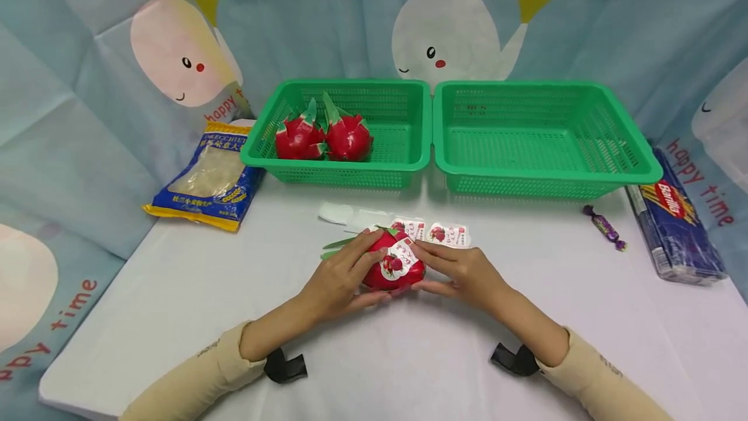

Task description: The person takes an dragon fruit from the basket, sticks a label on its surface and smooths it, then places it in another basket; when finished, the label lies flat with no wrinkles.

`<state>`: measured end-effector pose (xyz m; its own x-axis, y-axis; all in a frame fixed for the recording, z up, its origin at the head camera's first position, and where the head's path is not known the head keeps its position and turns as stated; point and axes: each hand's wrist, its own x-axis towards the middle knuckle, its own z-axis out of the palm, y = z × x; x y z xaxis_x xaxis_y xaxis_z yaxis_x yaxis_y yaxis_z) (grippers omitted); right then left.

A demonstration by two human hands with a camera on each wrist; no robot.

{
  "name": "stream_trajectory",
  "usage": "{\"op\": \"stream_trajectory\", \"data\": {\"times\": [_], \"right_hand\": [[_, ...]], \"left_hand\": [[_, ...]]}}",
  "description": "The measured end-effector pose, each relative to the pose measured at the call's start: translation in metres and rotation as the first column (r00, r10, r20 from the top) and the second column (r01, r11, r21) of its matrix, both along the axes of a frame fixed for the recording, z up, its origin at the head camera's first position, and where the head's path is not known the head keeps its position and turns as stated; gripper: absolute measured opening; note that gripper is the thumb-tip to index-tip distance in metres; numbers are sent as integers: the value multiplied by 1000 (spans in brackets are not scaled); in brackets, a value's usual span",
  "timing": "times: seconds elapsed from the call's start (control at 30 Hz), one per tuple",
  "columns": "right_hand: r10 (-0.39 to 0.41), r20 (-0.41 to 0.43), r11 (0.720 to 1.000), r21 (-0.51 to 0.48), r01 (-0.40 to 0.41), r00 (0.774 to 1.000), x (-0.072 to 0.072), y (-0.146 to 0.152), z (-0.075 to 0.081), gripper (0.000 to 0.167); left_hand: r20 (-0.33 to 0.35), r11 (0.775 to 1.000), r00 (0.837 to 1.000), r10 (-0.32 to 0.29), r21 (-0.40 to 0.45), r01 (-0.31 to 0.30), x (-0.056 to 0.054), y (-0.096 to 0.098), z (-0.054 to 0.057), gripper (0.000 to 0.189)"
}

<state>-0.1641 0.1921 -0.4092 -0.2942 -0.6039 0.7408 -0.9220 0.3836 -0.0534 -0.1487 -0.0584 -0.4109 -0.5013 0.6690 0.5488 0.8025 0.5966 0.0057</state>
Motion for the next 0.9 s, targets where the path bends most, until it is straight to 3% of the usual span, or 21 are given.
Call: {"op": "stream_trajectory", "data": {"times": [0.03,0.1,0.17,0.23,0.27,0.37,0.43,0.47,0.53,0.63,0.67,0.7,0.73,0.8,0.83,0.9], "right_hand": [[-22,-105,1000,6,23,994,1,-2,2,40],[-65,-305,998,3,69,950,3,-6,8,37],[-71,-403,997,-25,66,912,4,-9,15,33],[-56,-414,998,-58,35,909,4,-12,22,30],[-47,-396,997,-70,20,917,3,-14,26,29],[-22,-264,998,-67,5,964,0,-21,34,30],[-22,-124,1000,-13,20,992,-3,-27,38,32],[-27,-44,999,23,28,999,-5,-30,40,34],[-54,106,993,109,42,993,-9,-38,43,41],[-125,280,965,259,50,952,-12,-51,47,56],[-156,322,949,311,51,934,-13,-55,48,60],[-186,359,932,358,49,915,-13,-59,48,63],[-218,395,916,397,48,892,-13,-62,49,65],[-288,455,881,470,47,843,-13,-68,50,71],[-321,484,865,499,45,814,-13,-70,51,73],[-362,534,847,531,30,764,-15,-74,53,76]], "left_hand": [[0,1000,1000,0,3,0,-1,-1,0,62],[17,1000,1000,-17,16,17,-3,-2,1,63],[61,998,997,-51,44,48,-6,-5,3,63],[134,992,986,-95,95,83,-9,-8,7,59],[178,987,977,-117,129,94,-11,-10,9,56],[323,962,931,-172,259,88,-21,-16,15,41],[450,924,869,-206,381,22,-33,-22,19,31],[526,891,817,-237,453,-33,-41,-25,21,28],[657,798,687,-311,573,-187,-60,-32,24,27],[762,620,475,-440,641,-452,-86,-43,26,32],[771,568,421,-478,637,-521,-93,-46,26,34],[773,524,381,-507,627,-576,-99,-50,27,36],[768,486,351,-536,620,-616,-105,-53,27,38],[747,416,320,-582,612,-672,-113,-59,27,37],[732,381,316,-603,613,-692,-116,-61,28,35],[698,315,325,-639,622,-717,-122,-66,29,28]]}}
